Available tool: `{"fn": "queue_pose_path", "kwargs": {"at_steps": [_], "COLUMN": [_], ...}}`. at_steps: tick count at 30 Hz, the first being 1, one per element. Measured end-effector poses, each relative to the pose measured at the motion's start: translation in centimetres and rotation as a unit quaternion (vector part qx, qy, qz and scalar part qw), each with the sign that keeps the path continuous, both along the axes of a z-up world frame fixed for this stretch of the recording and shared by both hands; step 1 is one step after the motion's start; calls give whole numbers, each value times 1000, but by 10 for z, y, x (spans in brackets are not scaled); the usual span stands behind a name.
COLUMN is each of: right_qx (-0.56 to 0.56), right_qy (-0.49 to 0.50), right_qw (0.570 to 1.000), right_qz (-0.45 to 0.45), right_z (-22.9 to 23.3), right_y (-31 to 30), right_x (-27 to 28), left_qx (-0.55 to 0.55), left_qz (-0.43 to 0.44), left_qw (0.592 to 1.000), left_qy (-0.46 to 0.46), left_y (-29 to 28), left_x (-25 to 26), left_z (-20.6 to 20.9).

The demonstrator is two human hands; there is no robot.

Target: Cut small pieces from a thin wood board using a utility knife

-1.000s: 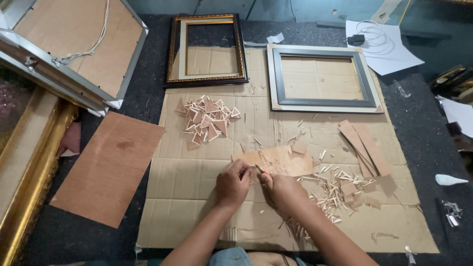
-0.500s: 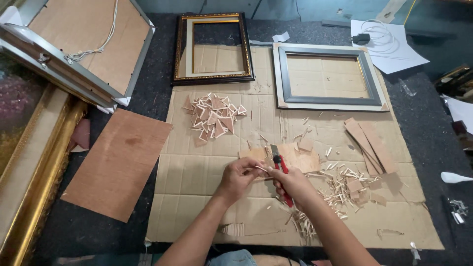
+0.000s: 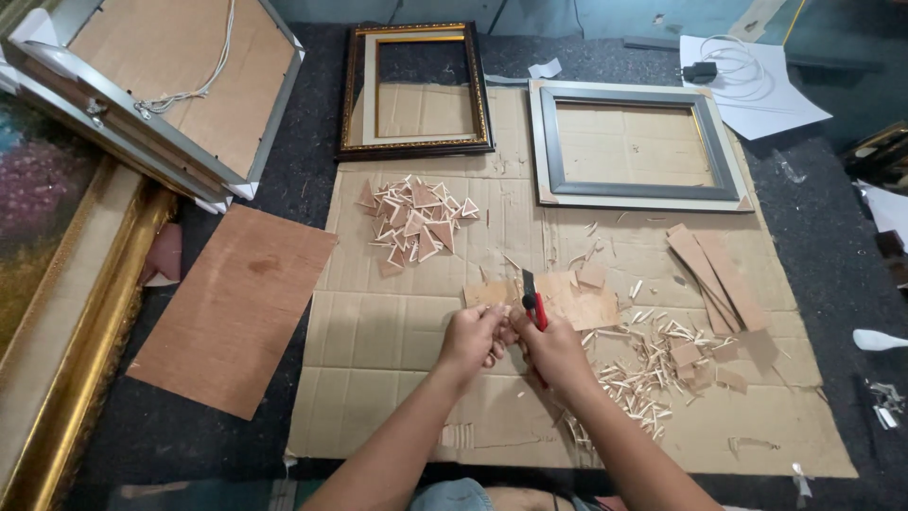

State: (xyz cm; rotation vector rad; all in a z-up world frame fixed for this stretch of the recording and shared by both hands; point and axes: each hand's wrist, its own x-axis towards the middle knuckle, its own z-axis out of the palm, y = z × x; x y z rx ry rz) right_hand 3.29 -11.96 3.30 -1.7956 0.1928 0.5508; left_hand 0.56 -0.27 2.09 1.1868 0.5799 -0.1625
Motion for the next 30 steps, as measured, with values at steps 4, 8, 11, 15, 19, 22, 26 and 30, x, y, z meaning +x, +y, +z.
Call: {"fn": "queue_pose_path", "kwargs": {"at_steps": [4, 8, 11, 15, 19, 22, 26, 30], "right_qx": [-164, -329, -364, -396, -374, -380, -393, -390], "right_qy": [-49, -25, -48, -73, -96, -88, -102, -114], "right_qw": [982, 920, 897, 876, 883, 881, 873, 867], "right_qz": [83, 210, 245, 266, 268, 268, 270, 289], "right_z": [12, 63, 70, 68, 63, 62, 56, 58], "right_y": [-9, -10, -13, -14, -16, -16, -15, -15], "right_x": [-1, -16, -20, -26, -27, -27, -27, -28], "left_qx": [-11, 43, 74, 126, 130, 141, 149, 141], "left_qz": [-9, 21, 41, 47, 52, 46, 38, 57], "left_qw": [997, 994, 988, 977, 977, 976, 974, 974], "left_qy": [73, 102, 131, 168, 159, 159, 169, 167], "left_y": [6, 5, 0, -4, -5, -5, -5, -5], "left_x": [12, 10, 12, 11, 12, 13, 13, 9], "left_z": [-28, -10, 9, 11, 6, 1, 0, 21]}}
